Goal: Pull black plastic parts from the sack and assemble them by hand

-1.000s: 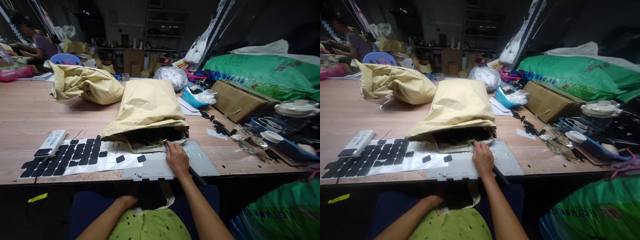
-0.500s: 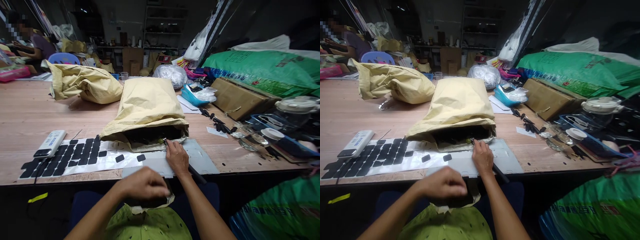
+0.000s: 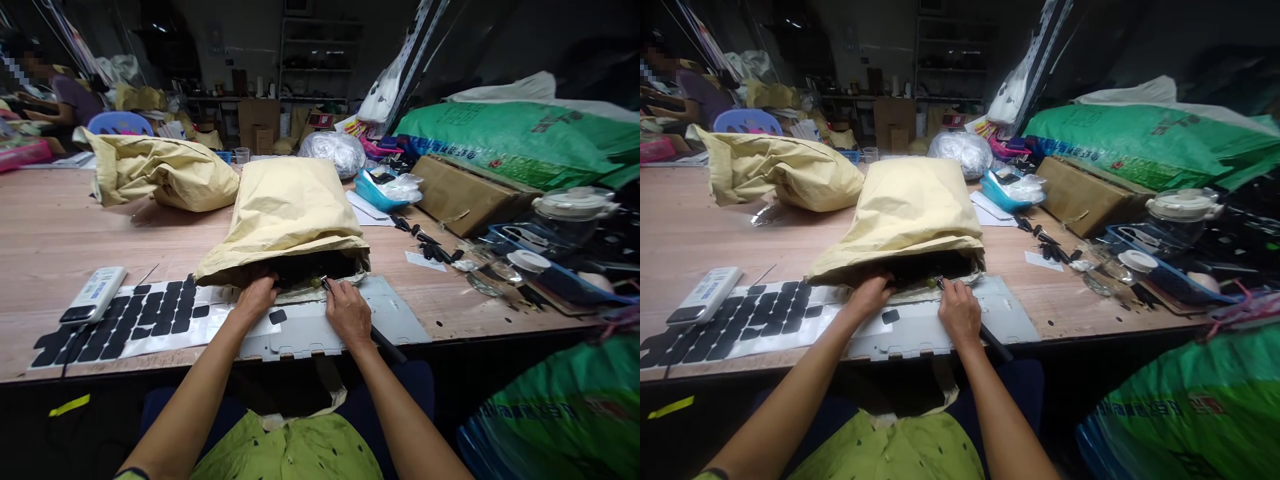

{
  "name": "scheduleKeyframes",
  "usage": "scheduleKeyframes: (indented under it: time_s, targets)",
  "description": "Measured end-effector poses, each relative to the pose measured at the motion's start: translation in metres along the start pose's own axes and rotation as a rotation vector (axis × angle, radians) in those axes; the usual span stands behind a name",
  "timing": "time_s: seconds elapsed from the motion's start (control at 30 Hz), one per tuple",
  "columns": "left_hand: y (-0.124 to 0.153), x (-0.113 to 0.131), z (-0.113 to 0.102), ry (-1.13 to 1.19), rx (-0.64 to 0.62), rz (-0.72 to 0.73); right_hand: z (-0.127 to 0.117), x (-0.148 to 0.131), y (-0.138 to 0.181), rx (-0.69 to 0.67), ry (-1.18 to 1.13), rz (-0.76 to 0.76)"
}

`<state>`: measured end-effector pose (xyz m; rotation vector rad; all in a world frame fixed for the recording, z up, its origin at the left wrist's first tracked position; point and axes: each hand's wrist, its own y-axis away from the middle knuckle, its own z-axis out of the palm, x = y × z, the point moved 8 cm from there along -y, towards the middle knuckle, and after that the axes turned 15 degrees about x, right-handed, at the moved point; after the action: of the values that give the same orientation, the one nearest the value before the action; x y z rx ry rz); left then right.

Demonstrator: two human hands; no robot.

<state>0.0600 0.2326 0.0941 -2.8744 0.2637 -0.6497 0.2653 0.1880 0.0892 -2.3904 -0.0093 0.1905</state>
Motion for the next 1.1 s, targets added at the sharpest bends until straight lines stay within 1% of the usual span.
scheduleKeyframes:
  time_s: [0.07,0.13,0.2,0.23,0.3,0.4,0.5,0.6,0.73,0.83,0.9,1.0,1.1]
  targets:
    - [0.005,0.007,-0.005,0.001,0.042,0.049,0.000,0.001,0.000,-0.004,0.004,0.006]
    - [0.015,0.017,-0.014,0.030,0.127,0.108,0.001,0.001,0.000,-0.011,0.000,0.009]
    - [0.030,0.027,-0.022,0.078,0.212,0.178,0.001,0.001,0.000,-0.018,-0.011,0.013]
    - [0.040,0.032,-0.023,0.103,0.230,0.214,0.001,0.001,0.000,-0.021,-0.015,0.015]
    - [0.057,0.036,-0.019,0.150,0.209,0.259,0.001,0.001,0.001,-0.022,-0.016,0.020]
    - [0.072,0.032,-0.007,0.189,0.165,0.228,0.002,0.002,0.001,-0.023,-0.017,0.022]
    - [0.072,0.023,0.000,0.229,0.142,0.168,0.004,0.004,-0.001,-0.043,-0.040,0.043]
    - [0.067,0.019,0.001,0.280,0.113,0.136,-0.003,0.006,-0.003,-0.052,-0.159,0.107]
    - [0.064,0.015,-0.002,0.320,0.126,0.088,-0.035,-0.004,0.005,0.012,-0.474,0.234]
    - [0.064,0.013,-0.002,0.338,0.121,0.057,-0.055,-0.019,0.020,-0.032,-0.646,0.322]
    - [0.064,0.013,-0.001,0.343,0.118,0.047,-0.062,-0.034,0.029,-0.092,-0.712,0.298]
    - [0.063,0.012,0.000,0.340,0.124,0.032,-0.065,-0.051,0.038,-0.162,-0.731,0.233]
    - [0.063,0.011,0.001,0.334,0.119,0.018,-0.066,-0.058,0.041,-0.166,-0.689,0.195]
